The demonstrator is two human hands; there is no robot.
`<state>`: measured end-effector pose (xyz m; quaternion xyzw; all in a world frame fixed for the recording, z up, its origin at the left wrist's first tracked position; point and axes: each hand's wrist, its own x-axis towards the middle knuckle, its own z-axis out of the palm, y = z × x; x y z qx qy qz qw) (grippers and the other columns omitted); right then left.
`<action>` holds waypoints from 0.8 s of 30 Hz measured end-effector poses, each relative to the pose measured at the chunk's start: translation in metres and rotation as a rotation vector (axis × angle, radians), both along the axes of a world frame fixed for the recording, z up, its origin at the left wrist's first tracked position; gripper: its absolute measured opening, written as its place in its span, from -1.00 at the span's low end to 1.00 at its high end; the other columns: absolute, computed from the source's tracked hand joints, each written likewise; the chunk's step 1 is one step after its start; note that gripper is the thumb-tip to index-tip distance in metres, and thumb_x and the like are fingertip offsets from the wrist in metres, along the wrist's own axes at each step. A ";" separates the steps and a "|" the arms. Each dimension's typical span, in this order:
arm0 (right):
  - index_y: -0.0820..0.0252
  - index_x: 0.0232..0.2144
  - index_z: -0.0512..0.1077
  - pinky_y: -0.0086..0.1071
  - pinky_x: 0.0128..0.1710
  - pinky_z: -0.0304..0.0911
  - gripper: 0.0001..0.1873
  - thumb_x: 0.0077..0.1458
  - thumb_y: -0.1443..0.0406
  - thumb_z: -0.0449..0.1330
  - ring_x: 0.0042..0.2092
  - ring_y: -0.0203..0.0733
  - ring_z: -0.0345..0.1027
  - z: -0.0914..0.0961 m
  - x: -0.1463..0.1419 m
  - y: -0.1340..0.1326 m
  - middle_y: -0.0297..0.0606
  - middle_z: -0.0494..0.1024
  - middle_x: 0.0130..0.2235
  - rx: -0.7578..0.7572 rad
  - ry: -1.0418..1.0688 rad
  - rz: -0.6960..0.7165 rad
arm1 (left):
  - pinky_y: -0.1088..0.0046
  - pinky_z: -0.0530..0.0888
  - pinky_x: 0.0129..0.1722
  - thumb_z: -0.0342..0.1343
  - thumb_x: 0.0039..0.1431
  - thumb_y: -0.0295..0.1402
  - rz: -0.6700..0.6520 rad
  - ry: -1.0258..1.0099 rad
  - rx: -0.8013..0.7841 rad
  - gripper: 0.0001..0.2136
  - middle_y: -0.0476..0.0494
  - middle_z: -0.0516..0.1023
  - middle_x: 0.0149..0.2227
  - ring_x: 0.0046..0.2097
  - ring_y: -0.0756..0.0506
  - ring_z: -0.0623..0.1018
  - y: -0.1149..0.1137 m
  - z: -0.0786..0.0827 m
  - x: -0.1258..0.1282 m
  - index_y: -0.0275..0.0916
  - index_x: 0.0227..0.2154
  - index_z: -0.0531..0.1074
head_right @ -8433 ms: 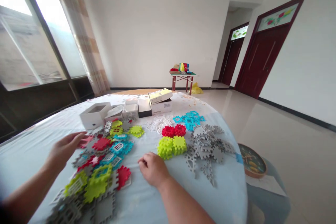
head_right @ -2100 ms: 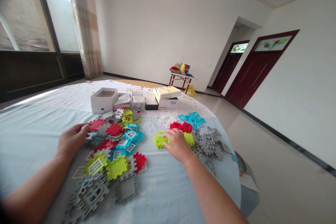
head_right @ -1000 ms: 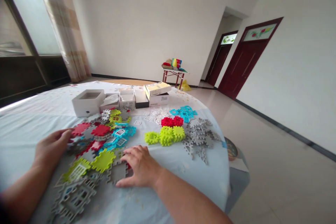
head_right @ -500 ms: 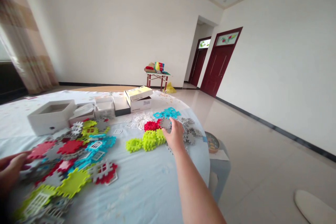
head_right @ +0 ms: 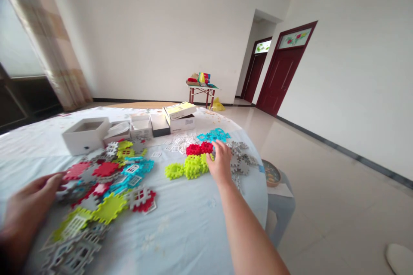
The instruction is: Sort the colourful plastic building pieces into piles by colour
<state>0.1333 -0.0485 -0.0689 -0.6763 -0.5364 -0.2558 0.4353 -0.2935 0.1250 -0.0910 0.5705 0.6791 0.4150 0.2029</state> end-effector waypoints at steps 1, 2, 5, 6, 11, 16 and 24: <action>0.18 -0.03 0.26 -0.08 0.05 0.04 -0.58 0.00 0.33 0.08 0.05 -0.05 0.11 0.002 -0.012 0.000 -0.09 0.29 0.00 -0.022 -0.008 0.069 | 0.42 0.39 -0.38 -0.04 -0.10 -0.09 -0.003 -0.029 -0.016 -0.58 -0.07 0.51 -0.49 -0.34 -0.14 0.49 -0.006 0.006 0.004 -0.22 -0.23 0.46; 0.18 -0.03 0.26 -0.10 0.05 0.05 -0.59 0.01 0.34 0.07 0.06 -0.06 0.11 0.003 -0.025 0.000 -0.09 0.29 0.01 -0.048 -0.014 0.142 | 0.44 0.38 -0.40 -0.04 -0.10 -0.11 0.002 -0.035 -0.019 -0.58 -0.07 0.51 -0.50 -0.37 -0.12 0.49 -0.010 0.011 0.007 -0.24 -0.22 0.45; 0.14 -0.04 0.28 -0.12 0.06 0.05 -0.62 0.03 0.36 0.07 0.05 -0.08 0.12 0.005 -0.069 -0.003 -0.12 0.31 -0.01 -0.151 -0.030 0.372 | 0.50 0.37 -0.41 -0.04 -0.08 -0.16 -0.012 -0.059 -0.025 -0.59 -0.07 0.51 -0.49 -0.39 -0.07 0.49 -0.014 0.016 0.010 -0.28 -0.21 0.45; 0.13 -0.05 0.29 -0.12 0.06 0.06 -0.63 0.03 0.35 0.08 0.04 -0.09 0.13 0.005 -0.084 -0.005 -0.13 0.32 -0.02 -0.194 -0.040 0.452 | 0.51 0.37 -0.40 -0.03 -0.07 -0.17 -0.018 -0.067 -0.025 -0.60 -0.08 0.52 -0.48 -0.39 -0.06 0.49 -0.014 0.015 0.010 -0.29 -0.21 0.45; 0.13 -0.08 0.32 -0.16 0.06 0.05 -0.66 0.03 0.29 0.12 0.02 -0.12 0.15 -0.004 -0.139 -0.010 -0.18 0.34 -0.02 -0.413 -0.113 0.754 | 0.53 0.37 -0.44 -0.04 -0.06 -0.19 -0.036 -0.107 -0.020 -0.59 -0.14 0.54 -0.42 -0.41 -0.04 0.49 -0.018 0.015 0.012 -0.34 -0.19 0.43; 0.18 0.04 0.22 -0.17 0.09 0.00 -0.49 0.01 0.22 0.14 0.10 -0.11 0.06 -0.017 -0.152 0.000 -0.12 0.25 0.09 -0.546 -0.126 0.781 | 0.53 0.38 -0.46 -0.04 -0.06 -0.20 -0.051 -0.134 -0.020 -0.58 -0.16 0.54 -0.40 -0.41 -0.04 0.49 -0.022 0.016 0.015 -0.35 -0.18 0.42; 0.13 -0.11 0.36 -0.23 0.00 0.08 -0.62 -0.03 0.21 0.20 -0.03 -0.14 0.21 -0.022 -0.151 0.006 -0.19 0.40 -0.08 -0.580 -0.053 0.753 | 0.55 0.36 -0.47 -0.04 -0.07 -0.19 -0.053 -0.120 -0.028 -0.59 -0.14 0.54 -0.39 -0.42 -0.03 0.49 -0.021 0.018 0.015 -0.32 -0.20 0.43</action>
